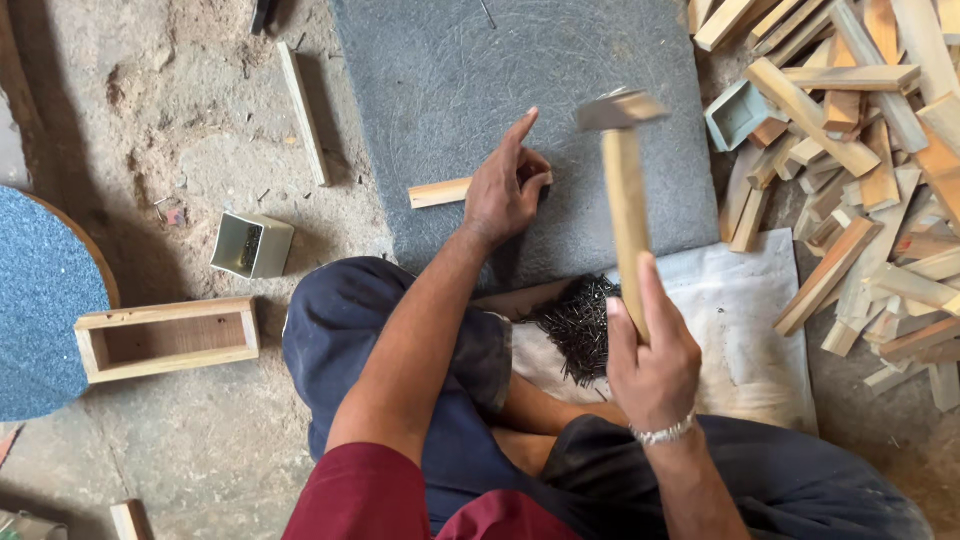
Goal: The person sits on the floor and repeatedly hammers nails into small wooden slats using a hammer. They pick up each slat, position a nail, hammer it in, and then set the slat aside to repeat the process with a new piece.
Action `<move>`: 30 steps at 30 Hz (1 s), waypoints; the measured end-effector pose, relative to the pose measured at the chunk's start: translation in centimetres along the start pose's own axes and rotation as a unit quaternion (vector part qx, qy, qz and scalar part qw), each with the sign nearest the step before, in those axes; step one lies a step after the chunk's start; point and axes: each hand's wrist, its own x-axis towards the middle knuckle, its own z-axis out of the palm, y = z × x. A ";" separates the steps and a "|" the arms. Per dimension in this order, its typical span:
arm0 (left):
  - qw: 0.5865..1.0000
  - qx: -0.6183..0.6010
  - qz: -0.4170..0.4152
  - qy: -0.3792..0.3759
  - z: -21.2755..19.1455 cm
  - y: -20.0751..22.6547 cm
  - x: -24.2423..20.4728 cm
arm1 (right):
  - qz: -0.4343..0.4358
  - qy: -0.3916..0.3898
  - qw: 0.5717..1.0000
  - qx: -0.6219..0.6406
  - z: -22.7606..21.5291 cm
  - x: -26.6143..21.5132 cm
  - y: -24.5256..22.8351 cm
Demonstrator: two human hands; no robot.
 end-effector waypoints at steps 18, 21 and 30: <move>0.958 0.261 0.100 -0.069 -4.6 -0.3 0.1 | 0.418 -0.101 0.868 0.247 0.2 -3.7 2.4; 0.896 0.421 0.002 -0.139 -7.5 -2.3 -0.4 | 0.477 -0.078 0.817 0.314 0.7 -4.0 2.5; 0.838 0.529 -0.027 0.129 -18.3 -0.1 3.7 | 0.494 -0.023 0.723 0.482 3.1 -5.2 3.7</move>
